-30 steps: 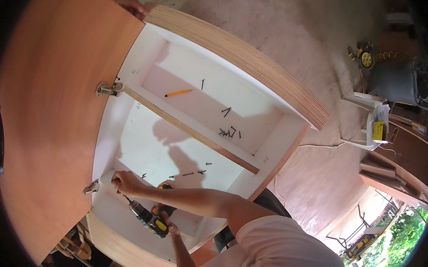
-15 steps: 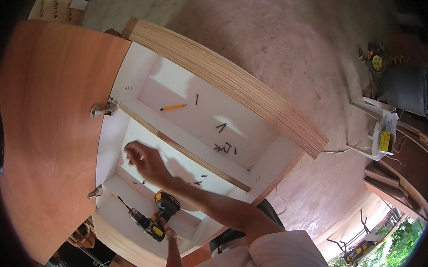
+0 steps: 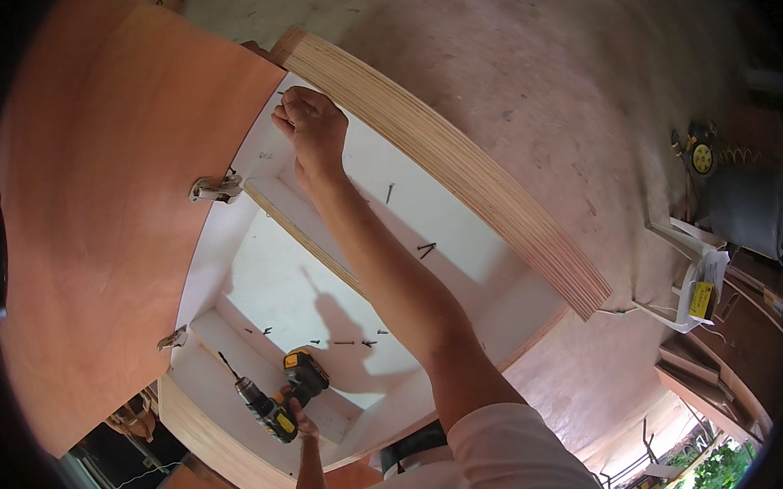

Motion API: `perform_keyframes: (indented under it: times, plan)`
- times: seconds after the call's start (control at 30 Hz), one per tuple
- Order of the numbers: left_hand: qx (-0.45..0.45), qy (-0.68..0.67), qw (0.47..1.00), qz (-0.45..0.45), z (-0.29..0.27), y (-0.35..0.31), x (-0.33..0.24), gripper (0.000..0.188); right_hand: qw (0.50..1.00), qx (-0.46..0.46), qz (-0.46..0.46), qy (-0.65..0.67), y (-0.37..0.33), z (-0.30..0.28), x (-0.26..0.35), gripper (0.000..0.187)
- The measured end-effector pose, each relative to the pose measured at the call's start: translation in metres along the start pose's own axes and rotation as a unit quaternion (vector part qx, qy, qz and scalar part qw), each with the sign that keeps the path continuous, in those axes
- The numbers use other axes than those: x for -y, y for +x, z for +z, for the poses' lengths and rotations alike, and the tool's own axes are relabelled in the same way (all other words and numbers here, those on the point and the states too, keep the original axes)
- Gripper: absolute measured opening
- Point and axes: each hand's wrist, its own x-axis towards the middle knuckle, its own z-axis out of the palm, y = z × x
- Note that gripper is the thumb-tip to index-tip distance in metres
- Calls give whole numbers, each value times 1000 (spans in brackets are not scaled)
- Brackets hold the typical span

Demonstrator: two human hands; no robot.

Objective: The person uses a cordless drill to attach metal hinges to a wooden cabinet door, then positions a white panel inside the cabinet frame with assistance from another person.

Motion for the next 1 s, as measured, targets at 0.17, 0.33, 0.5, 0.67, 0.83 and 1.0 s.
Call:
perform_keyframes:
  times: [0.17,0.33,0.5,0.67,0.83,1.0]
  plan:
    - [-2,7,999,33,2,-3,-4,45,993,19,-7,-120,-35,-32,-4,19]
    - [2,16,1000,0,2,-3,1,48,924,76,-69,-369,-86,-75,29,16]
    - [9,-2,1000,-8,-3,-5,19,47,836,190,-286,-428,-83,-51,94,13]
    - [-8,37,999,-27,-12,-11,38,46,746,147,-367,-537,-53,-39,153,12]
    - [-29,52,984,-165,-21,-15,43,43,709,129,-394,-570,-56,-67,155,14]
    - [-42,25,991,-125,-23,-21,34,45,717,102,-379,-576,-50,-76,153,16]
